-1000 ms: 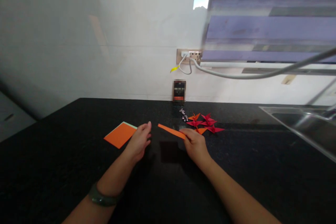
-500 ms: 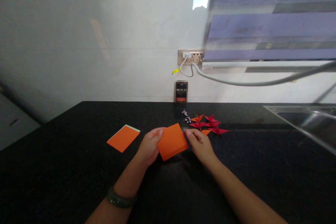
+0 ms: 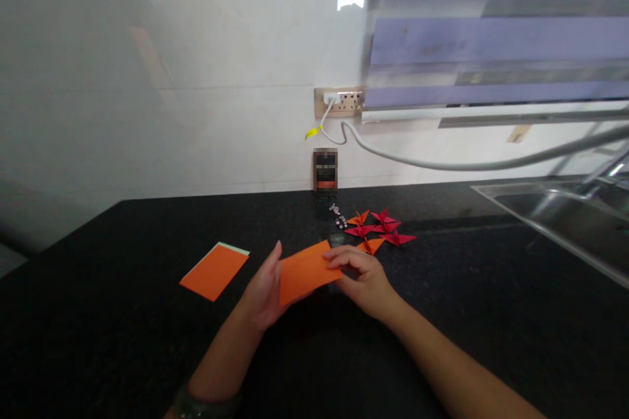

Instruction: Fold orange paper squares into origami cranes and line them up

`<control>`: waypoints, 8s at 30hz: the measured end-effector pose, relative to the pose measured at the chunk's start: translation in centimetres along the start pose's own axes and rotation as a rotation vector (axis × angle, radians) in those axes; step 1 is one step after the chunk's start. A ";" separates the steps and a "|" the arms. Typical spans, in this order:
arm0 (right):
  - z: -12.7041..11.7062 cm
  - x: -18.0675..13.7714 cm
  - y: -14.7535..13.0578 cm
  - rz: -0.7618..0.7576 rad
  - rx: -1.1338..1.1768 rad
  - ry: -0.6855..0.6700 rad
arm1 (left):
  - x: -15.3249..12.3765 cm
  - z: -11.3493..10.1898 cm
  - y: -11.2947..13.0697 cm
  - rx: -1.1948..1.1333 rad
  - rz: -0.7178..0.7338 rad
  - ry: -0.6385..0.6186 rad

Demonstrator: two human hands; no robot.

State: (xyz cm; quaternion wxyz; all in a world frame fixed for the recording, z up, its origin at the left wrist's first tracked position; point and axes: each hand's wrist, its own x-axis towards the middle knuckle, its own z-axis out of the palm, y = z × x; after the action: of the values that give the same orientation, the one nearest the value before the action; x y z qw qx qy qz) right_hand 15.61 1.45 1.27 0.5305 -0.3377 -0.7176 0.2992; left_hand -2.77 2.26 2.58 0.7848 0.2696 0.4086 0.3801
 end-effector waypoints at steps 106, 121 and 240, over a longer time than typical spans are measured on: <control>0.7 -0.1 -0.4 0.706 0.142 -0.031 | 0.0 1.3 -3.5 1.031 0.505 0.180; 0.8 0.2 -1.8 0.858 0.507 -0.157 | 0.0 1.8 -3.4 0.539 0.249 0.004; 0.8 -0.4 -0.1 0.419 -0.245 -0.197 | 0.3 1.4 -3.0 0.442 0.325 0.059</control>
State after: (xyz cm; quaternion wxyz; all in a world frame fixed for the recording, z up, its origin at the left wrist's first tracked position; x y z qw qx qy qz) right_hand 14.90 1.04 0.93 0.3398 -0.5099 -0.7112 0.3446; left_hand -0.38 0.71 0.98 0.6234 0.4850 0.4558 0.4103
